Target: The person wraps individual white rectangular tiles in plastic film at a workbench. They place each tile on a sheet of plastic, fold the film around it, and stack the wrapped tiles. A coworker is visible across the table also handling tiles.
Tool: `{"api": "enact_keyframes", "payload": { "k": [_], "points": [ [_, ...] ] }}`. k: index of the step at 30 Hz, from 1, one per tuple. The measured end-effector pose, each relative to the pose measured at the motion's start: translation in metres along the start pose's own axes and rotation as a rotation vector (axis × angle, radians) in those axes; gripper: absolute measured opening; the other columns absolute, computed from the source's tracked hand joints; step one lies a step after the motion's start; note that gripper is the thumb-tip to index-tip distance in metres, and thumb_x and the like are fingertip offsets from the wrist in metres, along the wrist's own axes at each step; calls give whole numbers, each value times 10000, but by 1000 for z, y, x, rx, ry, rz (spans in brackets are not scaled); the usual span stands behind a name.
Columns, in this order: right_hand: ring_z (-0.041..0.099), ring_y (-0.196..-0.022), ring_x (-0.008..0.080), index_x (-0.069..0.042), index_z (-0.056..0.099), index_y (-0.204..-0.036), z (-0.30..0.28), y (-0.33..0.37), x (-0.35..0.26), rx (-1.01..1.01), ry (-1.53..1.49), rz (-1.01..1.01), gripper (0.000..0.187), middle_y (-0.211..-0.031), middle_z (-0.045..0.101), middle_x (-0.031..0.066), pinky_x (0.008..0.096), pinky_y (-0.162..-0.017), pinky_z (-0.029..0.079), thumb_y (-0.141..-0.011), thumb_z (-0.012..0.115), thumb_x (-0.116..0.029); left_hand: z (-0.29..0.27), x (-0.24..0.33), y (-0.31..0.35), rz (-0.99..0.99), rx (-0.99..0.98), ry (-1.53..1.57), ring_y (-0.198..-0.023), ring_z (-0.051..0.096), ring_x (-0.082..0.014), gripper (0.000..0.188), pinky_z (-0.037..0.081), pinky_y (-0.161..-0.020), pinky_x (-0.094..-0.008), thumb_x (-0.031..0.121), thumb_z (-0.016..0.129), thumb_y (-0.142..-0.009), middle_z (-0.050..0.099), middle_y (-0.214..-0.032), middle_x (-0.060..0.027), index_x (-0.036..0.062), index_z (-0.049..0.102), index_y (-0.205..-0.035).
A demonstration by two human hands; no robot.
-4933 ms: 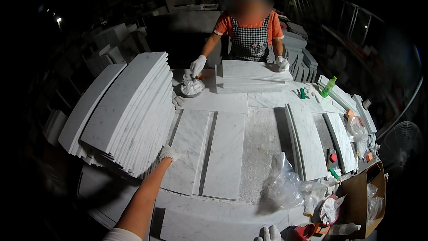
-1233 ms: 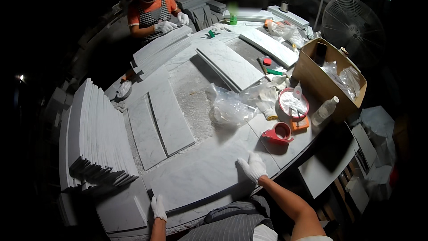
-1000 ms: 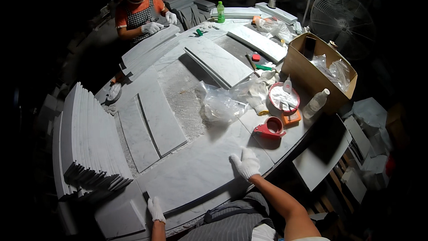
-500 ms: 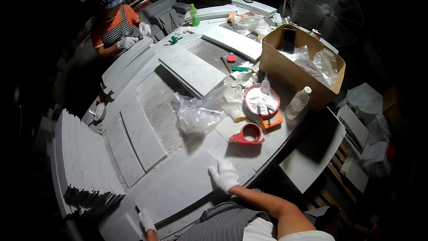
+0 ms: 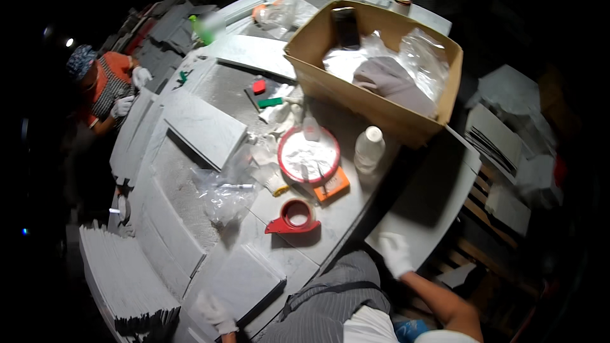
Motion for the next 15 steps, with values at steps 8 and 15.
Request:
{"api": "enact_keyframes", "payload": {
  "k": [8, 15],
  "points": [
    [429, -1321, 400, -58, 393, -1446, -72, 77, 210, 231, 91, 1119, 748, -1490, 398, 192, 466, -1087, 374, -896, 610, -516, 123, 446, 56, 708, -945, 963, -979, 637, -296, 227, 517, -852, -374, 192, 627, -907, 669, -1057, -113, 64, 655, -1093],
    [477, -1259, 358, 15, 374, -1438, -41, 57, 174, 124, -144, 902, 808, -1445, 433, 224, 438, -1058, 399, -910, 555, -569, 332, 474, 191, 671, -1221, 314, -1004, 606, -329, 470, 513, -810, -449, 250, 590, -845, 593, -1173, -171, 86, 545, -1283]
  ]
}}
Point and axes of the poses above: each hand's wrist, its own y-axis away from the middle knuckle, its own z-axis out of the palm, x = y × z, the point moved 10 cm from there along -y, towards the middle knuckle
